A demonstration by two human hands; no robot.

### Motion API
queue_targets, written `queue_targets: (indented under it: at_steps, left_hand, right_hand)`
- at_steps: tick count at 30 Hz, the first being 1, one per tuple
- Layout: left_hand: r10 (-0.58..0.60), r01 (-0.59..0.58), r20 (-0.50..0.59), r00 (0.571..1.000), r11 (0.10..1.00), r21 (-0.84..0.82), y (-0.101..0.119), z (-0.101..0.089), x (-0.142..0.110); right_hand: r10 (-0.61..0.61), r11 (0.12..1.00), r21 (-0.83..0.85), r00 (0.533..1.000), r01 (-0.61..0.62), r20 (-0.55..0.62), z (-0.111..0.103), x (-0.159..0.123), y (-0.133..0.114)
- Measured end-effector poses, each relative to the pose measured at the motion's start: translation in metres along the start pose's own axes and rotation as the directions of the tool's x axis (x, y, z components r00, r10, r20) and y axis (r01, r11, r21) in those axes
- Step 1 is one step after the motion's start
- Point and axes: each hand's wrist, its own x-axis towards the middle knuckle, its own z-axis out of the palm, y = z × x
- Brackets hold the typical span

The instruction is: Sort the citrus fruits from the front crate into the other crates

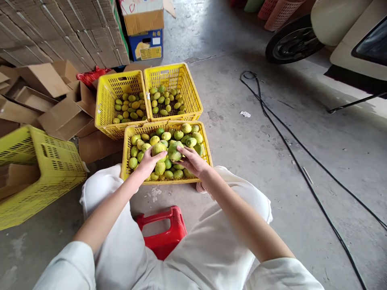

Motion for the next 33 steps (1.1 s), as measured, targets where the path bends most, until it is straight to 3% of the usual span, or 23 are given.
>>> queue_targets:
  at_steps: [6, 11, 16, 19, 27, 33]
  left_hand:
    - [-0.097, 0.097, 0.007, 0.995, 0.995, -0.01, 0.0, 0.002, -0.003]
    - [-0.129, 0.133, 0.082, 0.988, 0.99, -0.047, 0.003, -0.002, -0.002]
    - [-0.09, 0.09, 0.008, 0.996, 0.996, -0.02, 0.004, -0.003, -0.001]
    - [-0.056, 0.057, 0.028, 0.998, 0.998, -0.018, 0.006, 0.0, -0.001]
    - [0.064, -0.065, 0.038, 0.997, 0.998, 0.017, 0.009, 0.001, -0.001]
    - [0.065, -0.065, 0.007, 0.998, 0.998, 0.022, 0.005, 0.002, -0.001]
  right_hand:
    - [-0.021, 0.998, 0.056, 1.0, 0.02, 0.005, 0.003, 0.0, 0.003]
    - [-0.018, 1.0, -0.017, 0.999, 0.018, -0.034, 0.003, 0.0, 0.001]
    - [-0.03, 0.998, 0.045, 0.998, 0.032, -0.048, 0.004, -0.002, -0.005]
    - [-0.031, 0.995, 0.091, 0.999, 0.035, -0.044, 0.003, -0.002, -0.01]
    - [-0.113, 0.99, -0.083, 0.993, 0.11, -0.029, -0.001, -0.009, -0.011]
    - [-0.177, 0.982, -0.068, 0.984, 0.177, -0.003, 0.005, -0.012, -0.003]
